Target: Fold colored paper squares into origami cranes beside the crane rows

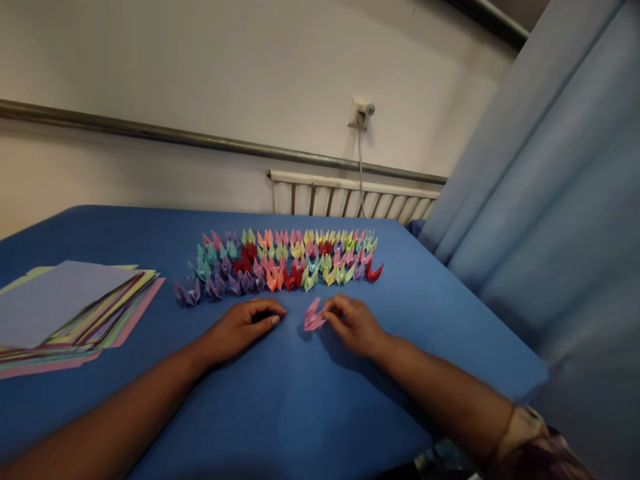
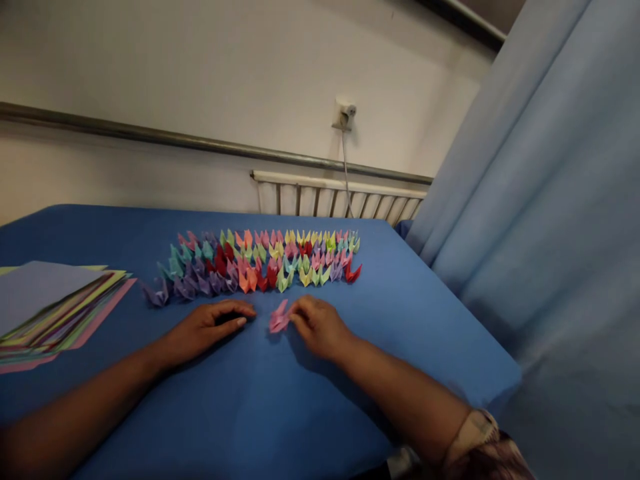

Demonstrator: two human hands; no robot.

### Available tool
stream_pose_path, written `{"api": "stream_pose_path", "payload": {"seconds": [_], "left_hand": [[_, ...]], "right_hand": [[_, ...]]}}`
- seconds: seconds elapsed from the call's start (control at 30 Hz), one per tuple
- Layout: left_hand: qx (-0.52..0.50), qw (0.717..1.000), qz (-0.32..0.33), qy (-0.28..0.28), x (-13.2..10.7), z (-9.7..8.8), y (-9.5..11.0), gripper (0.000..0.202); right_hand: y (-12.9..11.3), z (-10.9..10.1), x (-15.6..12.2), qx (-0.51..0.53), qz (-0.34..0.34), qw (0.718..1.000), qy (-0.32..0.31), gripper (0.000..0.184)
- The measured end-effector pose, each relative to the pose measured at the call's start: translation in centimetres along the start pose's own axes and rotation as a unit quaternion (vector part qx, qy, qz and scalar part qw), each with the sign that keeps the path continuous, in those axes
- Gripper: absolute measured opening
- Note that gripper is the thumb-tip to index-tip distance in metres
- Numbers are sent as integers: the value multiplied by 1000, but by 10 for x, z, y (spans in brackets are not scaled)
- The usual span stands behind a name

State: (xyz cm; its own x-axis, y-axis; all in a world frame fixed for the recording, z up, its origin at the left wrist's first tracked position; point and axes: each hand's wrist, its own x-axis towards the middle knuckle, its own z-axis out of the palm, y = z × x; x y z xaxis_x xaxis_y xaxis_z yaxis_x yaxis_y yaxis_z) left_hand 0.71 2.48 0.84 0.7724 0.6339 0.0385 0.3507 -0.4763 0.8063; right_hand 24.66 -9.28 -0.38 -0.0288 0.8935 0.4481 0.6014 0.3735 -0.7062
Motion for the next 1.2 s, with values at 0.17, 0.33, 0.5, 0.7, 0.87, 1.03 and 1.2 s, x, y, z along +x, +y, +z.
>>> {"api": "stream_pose_path", "payload": {"seconds": [0.17,0.33,0.5,0.7,0.87,1.03,1.2], "left_hand": [[36,999,4,-1,0,-1,-4,29],[59,998,-4,5,1,-3,-6,28],[57,998,-10,14,2,-5,-7,26],[43,999,-19,21,-1,-4,-4,25],[50,999,-13,17,-1,-4,-5,25],[64,998,-13,16,0,-5,-5,25],[61,998,-14,17,1,-5,-5,25]], "right_hand": [[55,-93,6,-2,77,983,169,14],[130,-156,45,-8,147,955,259,18],[183,-147,77,8,204,958,204,18],[205,-134,78,11,198,972,125,11],[210,-129,70,0,173,979,111,10],[208,-125,69,-9,159,981,113,10],[206,-125,69,-8,156,981,112,11]]}}
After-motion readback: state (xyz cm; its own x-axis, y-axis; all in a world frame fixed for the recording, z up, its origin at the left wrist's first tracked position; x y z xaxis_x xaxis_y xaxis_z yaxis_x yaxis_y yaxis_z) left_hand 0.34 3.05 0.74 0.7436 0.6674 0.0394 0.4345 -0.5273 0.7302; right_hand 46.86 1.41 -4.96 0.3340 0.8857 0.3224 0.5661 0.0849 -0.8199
